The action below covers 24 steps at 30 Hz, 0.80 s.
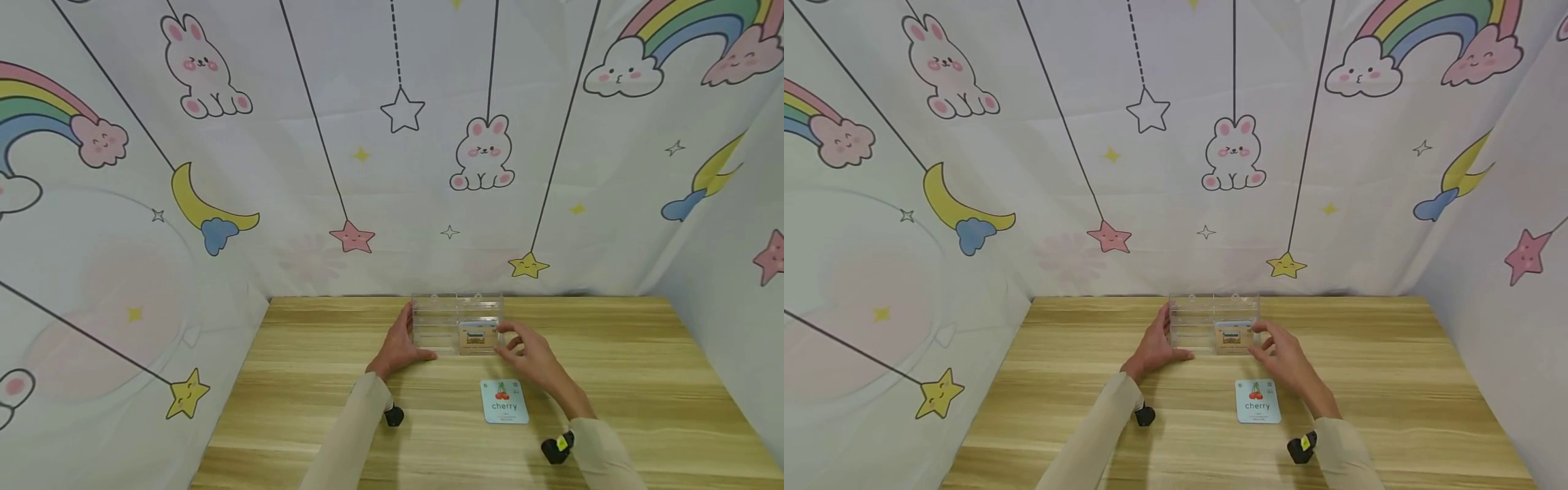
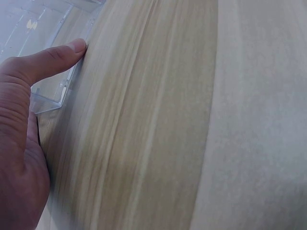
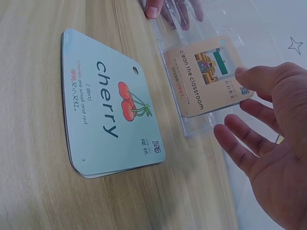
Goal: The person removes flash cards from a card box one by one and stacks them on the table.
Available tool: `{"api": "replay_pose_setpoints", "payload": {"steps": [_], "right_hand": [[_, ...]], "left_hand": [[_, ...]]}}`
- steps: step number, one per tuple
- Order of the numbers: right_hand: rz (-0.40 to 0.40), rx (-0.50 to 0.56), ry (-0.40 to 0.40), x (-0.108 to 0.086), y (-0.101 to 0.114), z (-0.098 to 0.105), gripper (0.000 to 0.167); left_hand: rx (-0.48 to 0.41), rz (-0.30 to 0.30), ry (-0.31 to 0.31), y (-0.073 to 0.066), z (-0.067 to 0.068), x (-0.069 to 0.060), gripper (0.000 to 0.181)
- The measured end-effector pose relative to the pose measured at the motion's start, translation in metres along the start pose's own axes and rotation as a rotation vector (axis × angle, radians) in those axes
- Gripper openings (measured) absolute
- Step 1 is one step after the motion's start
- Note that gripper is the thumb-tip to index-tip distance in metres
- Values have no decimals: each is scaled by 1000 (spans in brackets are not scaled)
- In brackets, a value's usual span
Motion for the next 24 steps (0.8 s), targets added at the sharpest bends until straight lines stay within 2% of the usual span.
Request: {"api": "replay_pose_setpoints", "payload": {"steps": [3, 8, 11, 24], "right_hand": [[28, 8, -5, 1, -2, -1, 36], [153, -24, -26, 2, -2, -4, 28], [198, -36, -37, 3, -2, -6, 25], [122, -32, -45, 11, 4, -10, 24]], "left_hand": [[-9, 0, 1, 0, 0, 0, 132], [-21, -10, 0, -1, 1, -1, 131], [-15, -6, 0, -1, 1, -1, 131], [-19, 0, -2, 0, 0, 0, 130]]}}
Point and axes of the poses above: each hand's wrist, its own x-axis towards the middle knuckle, its own z-axis out of the back of the hand, y = z × x, the point moved 1 cm from there along x, towards the middle knuckle, and after that the axes turned 8 degrees about z, right-handed, at the moved point
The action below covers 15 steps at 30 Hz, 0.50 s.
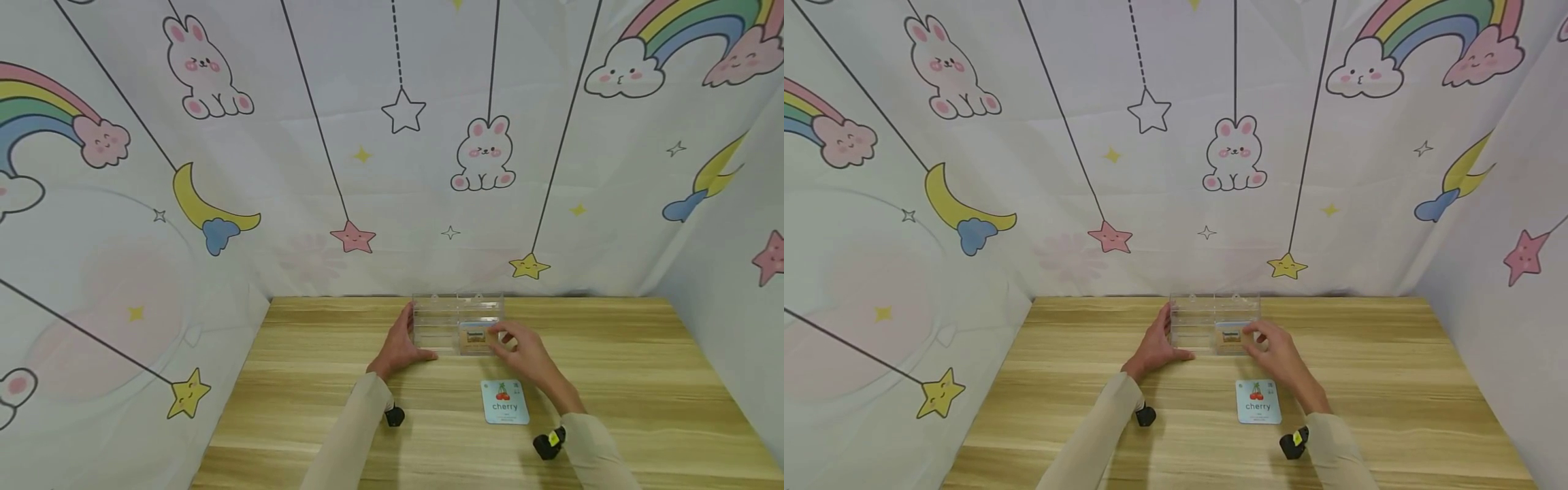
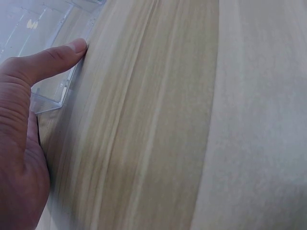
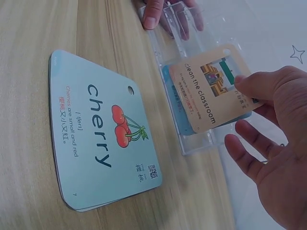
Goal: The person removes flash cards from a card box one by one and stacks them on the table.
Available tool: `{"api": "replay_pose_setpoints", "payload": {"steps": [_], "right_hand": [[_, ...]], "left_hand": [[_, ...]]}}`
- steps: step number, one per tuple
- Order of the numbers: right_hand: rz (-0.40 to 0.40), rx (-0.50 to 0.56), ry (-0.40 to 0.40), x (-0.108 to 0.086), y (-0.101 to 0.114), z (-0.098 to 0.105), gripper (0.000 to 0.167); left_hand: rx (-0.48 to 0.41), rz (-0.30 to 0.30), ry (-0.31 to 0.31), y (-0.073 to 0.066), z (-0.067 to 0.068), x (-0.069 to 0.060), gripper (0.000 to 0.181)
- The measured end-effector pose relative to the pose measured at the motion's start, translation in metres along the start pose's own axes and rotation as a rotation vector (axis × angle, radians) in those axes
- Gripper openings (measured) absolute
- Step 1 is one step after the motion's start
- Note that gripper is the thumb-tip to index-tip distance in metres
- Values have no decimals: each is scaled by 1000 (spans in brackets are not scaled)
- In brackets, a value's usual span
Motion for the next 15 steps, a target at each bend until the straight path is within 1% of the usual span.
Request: {"api": "replay_pose_setpoints", "payload": {"steps": [8, 15], "right_hand": [[-1, -12, -7, 1, 2, 2, 27], [8, -27, -38, 0, 5, 3, 29]], "left_hand": [[4, -3, 0, -1, 0, 0, 131], [3, -1, 1, -1, 0, -1, 131]]}}
Point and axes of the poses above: each hand's wrist, its own x-axis towards the middle knuckle, its own z-axis out of the back of the hand, y = z × x, the point moved 1 cm from there along x, towards the middle knuckle, and after that the axes turned 8 degrees about z, right-handed, at the moved point
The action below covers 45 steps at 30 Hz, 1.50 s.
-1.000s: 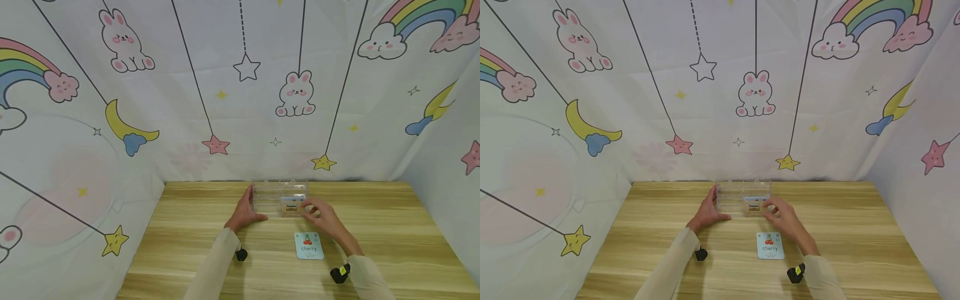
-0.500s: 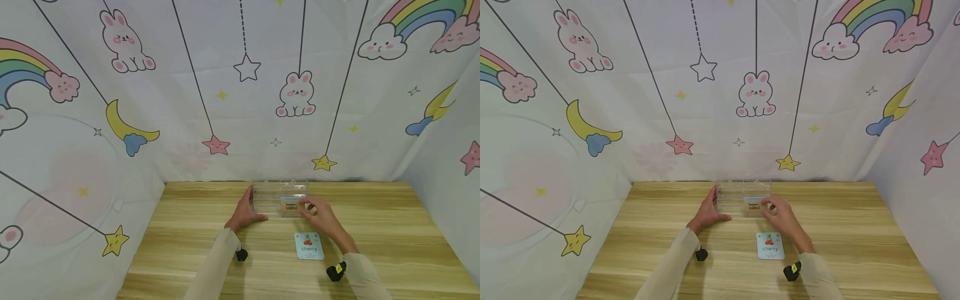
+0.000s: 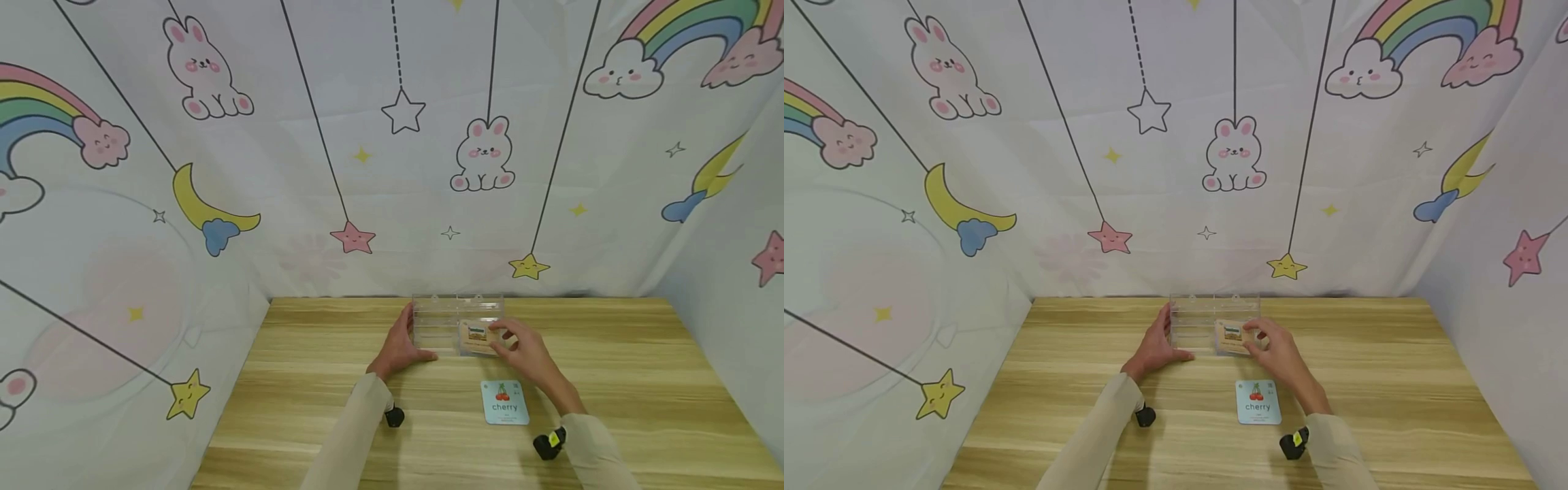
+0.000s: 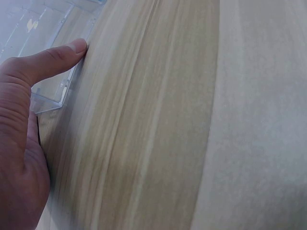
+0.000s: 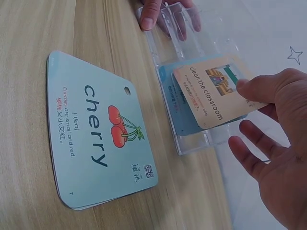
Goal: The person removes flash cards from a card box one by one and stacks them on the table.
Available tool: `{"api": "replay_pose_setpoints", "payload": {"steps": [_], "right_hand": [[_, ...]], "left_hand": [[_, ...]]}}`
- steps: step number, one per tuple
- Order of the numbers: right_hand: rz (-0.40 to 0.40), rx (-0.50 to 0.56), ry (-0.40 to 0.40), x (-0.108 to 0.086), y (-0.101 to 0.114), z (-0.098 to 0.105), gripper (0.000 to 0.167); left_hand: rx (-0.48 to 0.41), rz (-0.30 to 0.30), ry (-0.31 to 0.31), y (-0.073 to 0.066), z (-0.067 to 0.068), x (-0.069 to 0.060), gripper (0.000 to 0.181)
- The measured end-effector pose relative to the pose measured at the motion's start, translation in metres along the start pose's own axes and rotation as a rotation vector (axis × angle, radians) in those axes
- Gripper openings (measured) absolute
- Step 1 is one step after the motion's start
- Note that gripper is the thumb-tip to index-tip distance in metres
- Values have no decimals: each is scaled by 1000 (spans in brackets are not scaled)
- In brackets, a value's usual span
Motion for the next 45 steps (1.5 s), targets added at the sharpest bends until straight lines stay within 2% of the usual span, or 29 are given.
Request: {"api": "replay_pose_setpoints", "payload": {"steps": [15, 23, 30, 38, 45], "right_hand": [[-59, 51, -17, -7, 0, 12, 37], [-73, 56, 12, -12, 1, 19, 45], [-115, 119, 51, -20, 0, 20, 52], [-88, 139, 43, -32, 5, 22, 51], [-104, 152, 50, -41, 7, 24, 49]], "left_hand": [[-5, 9, -1, -1, 0, -1, 131], [-24, -8, -10, 0, -1, -2, 130], [-13, -3, -5, 2, -1, -1, 131], [-18, -9, -4, 0, -1, 0, 132], [-32, -14, -3, -2, 0, -1, 132]]}}
Point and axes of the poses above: each hand's wrist, its own x-axis towards the middle knuckle, its own z-axis out of the back of the hand, y = z × x, the point moved 1 cm from there along x, towards the middle knuckle, and after that the axes turned 8 degrees about z, right-handed, at the moved point
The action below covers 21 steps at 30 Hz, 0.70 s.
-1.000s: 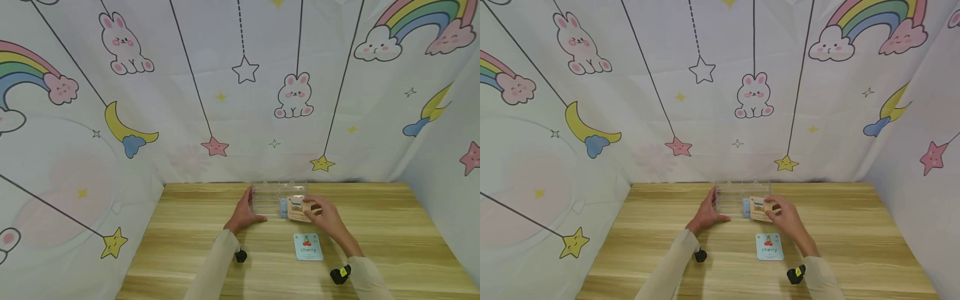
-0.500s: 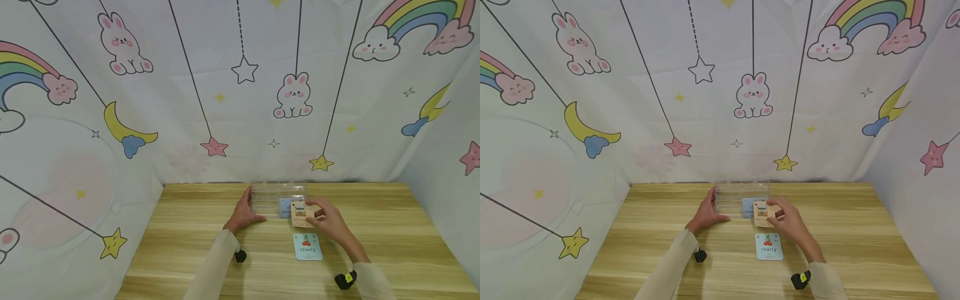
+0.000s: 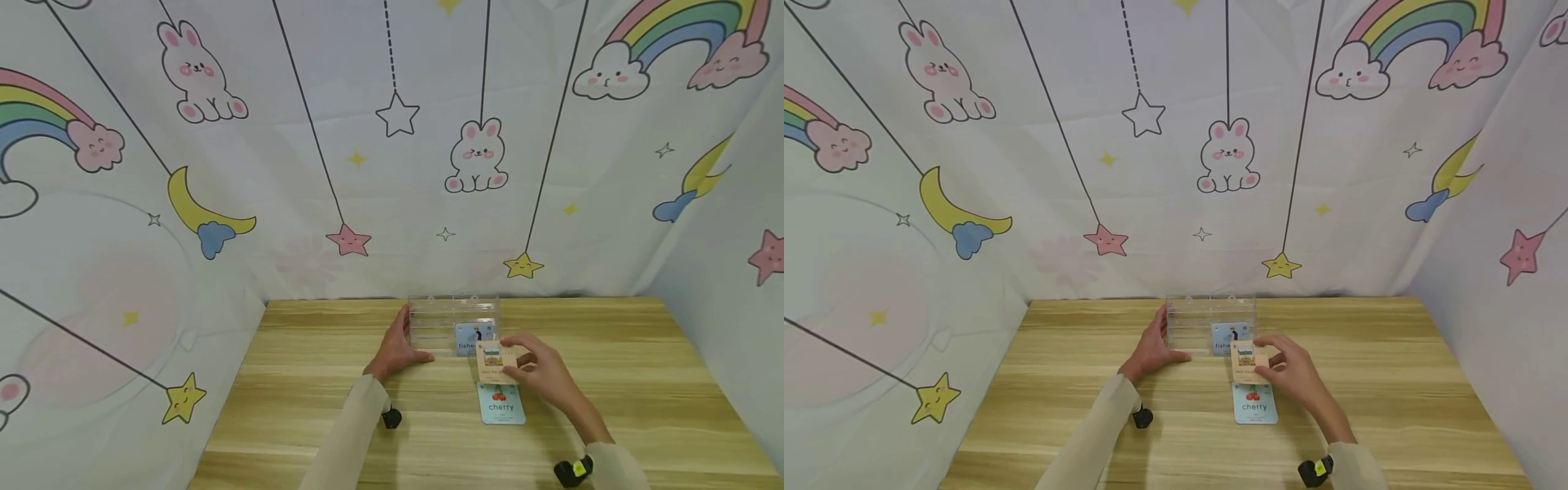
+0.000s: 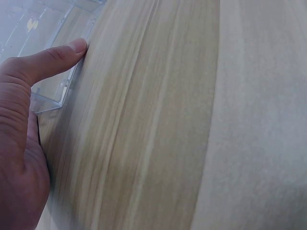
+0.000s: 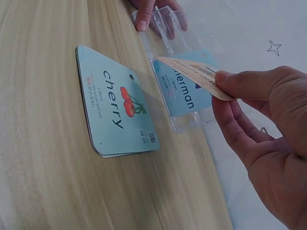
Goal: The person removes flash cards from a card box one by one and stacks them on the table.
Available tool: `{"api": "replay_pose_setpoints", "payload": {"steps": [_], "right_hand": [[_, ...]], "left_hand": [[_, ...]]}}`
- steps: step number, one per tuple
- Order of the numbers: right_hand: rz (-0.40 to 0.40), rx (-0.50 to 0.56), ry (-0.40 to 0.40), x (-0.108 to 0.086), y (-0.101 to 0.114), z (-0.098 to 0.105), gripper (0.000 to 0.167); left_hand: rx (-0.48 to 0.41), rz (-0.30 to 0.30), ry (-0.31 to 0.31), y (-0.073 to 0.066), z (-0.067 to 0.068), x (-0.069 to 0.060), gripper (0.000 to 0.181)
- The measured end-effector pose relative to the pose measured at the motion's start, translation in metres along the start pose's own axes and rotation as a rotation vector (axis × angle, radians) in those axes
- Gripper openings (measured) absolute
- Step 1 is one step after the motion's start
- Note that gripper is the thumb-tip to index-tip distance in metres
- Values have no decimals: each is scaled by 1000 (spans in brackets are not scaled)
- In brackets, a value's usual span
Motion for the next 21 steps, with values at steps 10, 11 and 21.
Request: {"api": "replay_pose_setpoints", "payload": {"steps": [10, 11, 21], "right_hand": [[-137, 109, 53, -13, -4, -1, 46], [-142, 114, 57, -14, -5, -2, 46], [-209, 186, 67, -27, -11, -9, 45]], "left_hand": [[17, 17, -4, 1, 0, 1, 132], [18, 14, -6, 0, 0, 1, 131], [24, 33, -6, -1, -1, 2, 132]]}}
Point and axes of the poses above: each hand's wrist, its own x-axis towards the middle knuckle, its own z-axis out of the back of the hand, y = z × x, the point moved 1 cm from there along x, towards the middle knuckle, and after that the axes turned 8 degrees about z, right-handed, at the moved point
